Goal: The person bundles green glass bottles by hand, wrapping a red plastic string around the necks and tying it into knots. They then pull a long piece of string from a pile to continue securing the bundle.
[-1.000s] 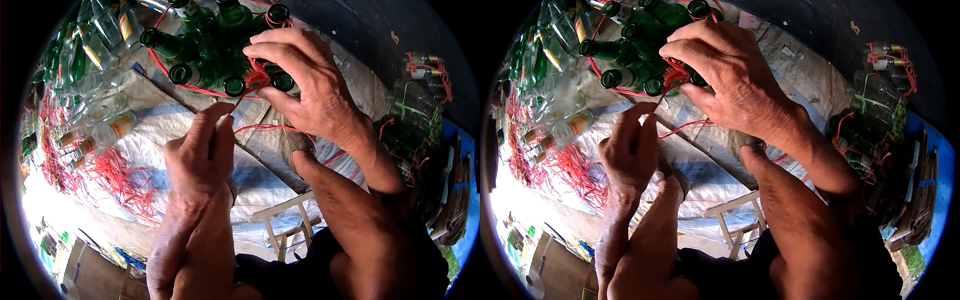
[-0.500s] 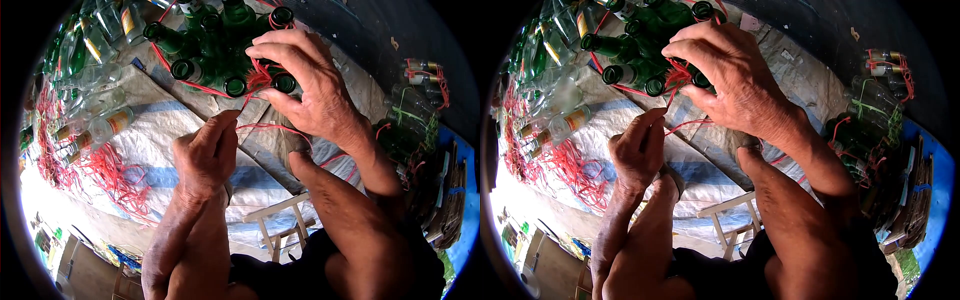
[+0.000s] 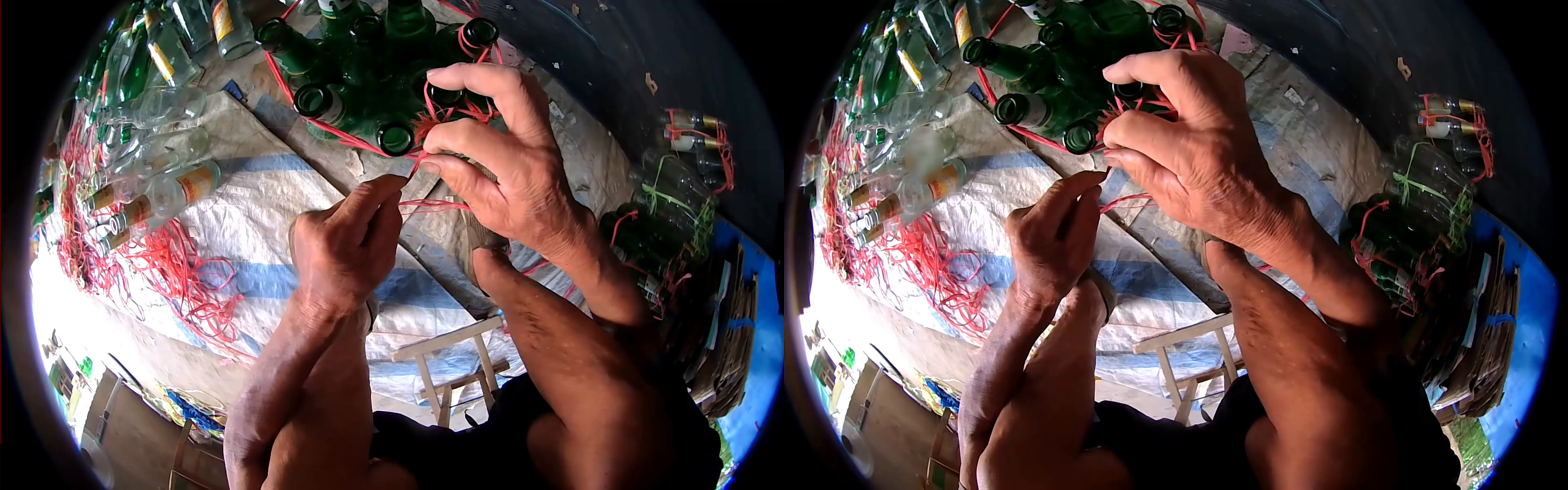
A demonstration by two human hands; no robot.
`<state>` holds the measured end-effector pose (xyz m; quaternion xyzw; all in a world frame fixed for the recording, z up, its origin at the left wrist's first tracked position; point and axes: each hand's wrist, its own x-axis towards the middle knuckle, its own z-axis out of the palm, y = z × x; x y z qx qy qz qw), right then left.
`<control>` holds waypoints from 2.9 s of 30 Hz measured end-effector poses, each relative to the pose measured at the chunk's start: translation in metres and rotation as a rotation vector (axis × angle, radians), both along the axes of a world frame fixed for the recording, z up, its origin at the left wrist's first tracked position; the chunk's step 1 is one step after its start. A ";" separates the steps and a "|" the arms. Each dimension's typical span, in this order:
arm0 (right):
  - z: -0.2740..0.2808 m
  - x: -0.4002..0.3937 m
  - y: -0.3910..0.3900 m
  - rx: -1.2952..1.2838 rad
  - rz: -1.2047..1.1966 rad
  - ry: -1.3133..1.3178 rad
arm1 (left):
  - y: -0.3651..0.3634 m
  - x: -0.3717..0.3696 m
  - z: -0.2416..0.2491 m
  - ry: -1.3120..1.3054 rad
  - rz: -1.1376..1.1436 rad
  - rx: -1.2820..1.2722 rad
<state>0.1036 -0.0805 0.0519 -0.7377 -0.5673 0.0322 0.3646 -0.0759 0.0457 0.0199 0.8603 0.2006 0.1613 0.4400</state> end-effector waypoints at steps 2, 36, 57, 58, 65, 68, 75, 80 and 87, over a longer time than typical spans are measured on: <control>-0.001 -0.004 0.001 -0.008 -0.006 -0.009 | 0.000 -0.001 0.000 0.008 0.002 -0.027; -0.017 -0.004 0.008 0.087 -0.023 -0.011 | 0.049 0.040 0.066 0.057 -0.214 0.276; -0.023 -0.009 0.004 0.087 -0.030 -0.077 | 0.039 0.032 0.041 0.210 0.176 -0.024; -0.024 -0.010 0.004 0.089 -0.031 -0.075 | 0.039 0.032 0.040 0.190 0.187 -0.055; -0.011 -0.007 -0.001 -0.009 0.006 0.037 | 0.034 0.026 0.038 0.159 0.245 -0.132; -0.016 -0.005 -0.001 -0.003 0.017 0.036 | 0.034 0.024 0.039 0.152 0.255 -0.193; -0.020 -0.008 0.001 0.048 -0.006 0.055 | 0.032 0.022 0.036 0.096 0.268 -0.246; -0.020 -0.009 0.001 0.053 -0.007 0.081 | 0.034 0.020 0.044 0.129 0.259 -0.200; -0.019 -0.010 0.001 0.039 -0.015 0.093 | 0.041 0.028 0.053 0.123 0.224 -0.077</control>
